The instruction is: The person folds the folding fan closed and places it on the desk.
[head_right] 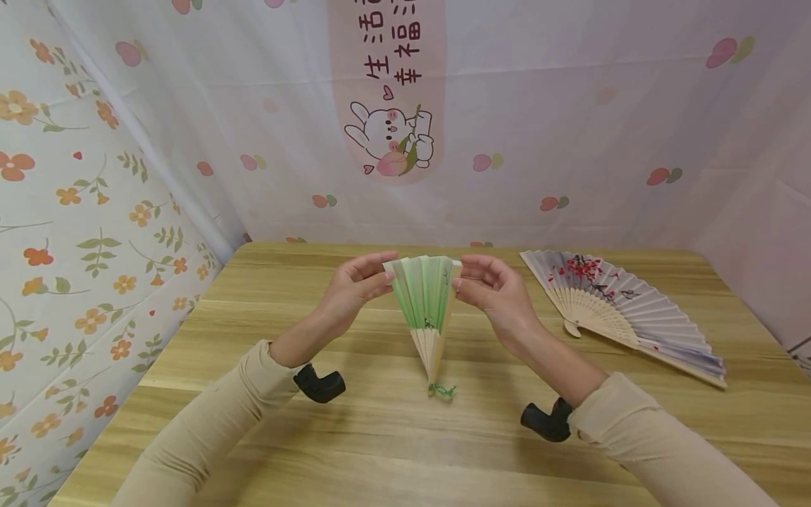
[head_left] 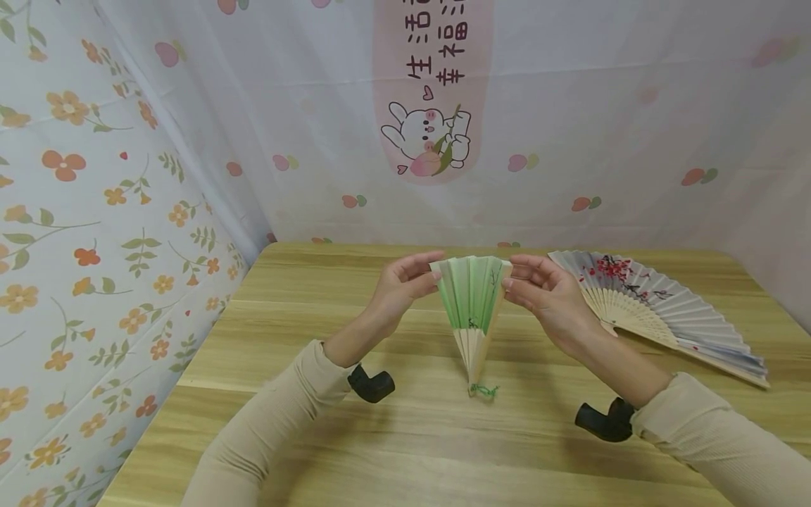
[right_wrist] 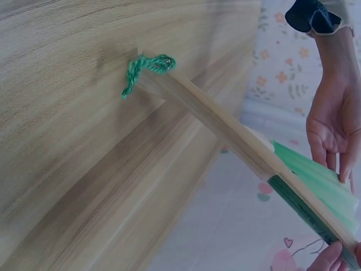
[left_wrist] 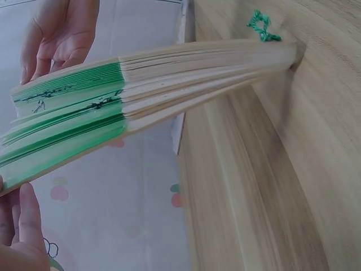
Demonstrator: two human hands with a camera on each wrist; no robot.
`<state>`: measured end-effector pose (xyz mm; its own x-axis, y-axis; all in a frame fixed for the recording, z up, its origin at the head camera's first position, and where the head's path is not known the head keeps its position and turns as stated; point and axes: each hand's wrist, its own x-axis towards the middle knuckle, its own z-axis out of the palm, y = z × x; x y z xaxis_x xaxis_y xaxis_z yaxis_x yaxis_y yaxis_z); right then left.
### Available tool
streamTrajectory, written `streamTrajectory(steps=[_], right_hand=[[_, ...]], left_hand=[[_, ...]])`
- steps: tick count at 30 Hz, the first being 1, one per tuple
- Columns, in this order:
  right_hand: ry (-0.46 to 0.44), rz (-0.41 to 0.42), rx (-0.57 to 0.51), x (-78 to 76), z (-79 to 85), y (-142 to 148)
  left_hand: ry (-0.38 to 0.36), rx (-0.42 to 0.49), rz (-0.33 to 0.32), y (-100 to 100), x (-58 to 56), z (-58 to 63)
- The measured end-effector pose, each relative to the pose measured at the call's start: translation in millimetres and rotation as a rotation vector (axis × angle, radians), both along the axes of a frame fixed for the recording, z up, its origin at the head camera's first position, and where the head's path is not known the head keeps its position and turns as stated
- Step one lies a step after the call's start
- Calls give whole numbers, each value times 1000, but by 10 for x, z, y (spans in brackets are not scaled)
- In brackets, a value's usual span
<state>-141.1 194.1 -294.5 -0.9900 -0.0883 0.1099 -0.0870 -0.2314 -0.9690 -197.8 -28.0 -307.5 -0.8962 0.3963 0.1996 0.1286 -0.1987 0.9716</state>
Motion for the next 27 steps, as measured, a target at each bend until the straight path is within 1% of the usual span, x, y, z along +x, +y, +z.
streamTrajectory(steps=[6,11,18,24,27], right_hand=[[26,1,6,2,-1,-1],[45,7,-22,7,2,1],[50,29,-57,22,22,-6],[53,69,-34,48,38,-21],[48,73,-22,63,45,-25]], left_hand=[[4,9,1,0,-1,11],[-2,26,-10,0,-4,20],[-9,46,-22,3,15,46],[-16,44,-30,17,27,49],[-11,41,-32,23,27,46]])
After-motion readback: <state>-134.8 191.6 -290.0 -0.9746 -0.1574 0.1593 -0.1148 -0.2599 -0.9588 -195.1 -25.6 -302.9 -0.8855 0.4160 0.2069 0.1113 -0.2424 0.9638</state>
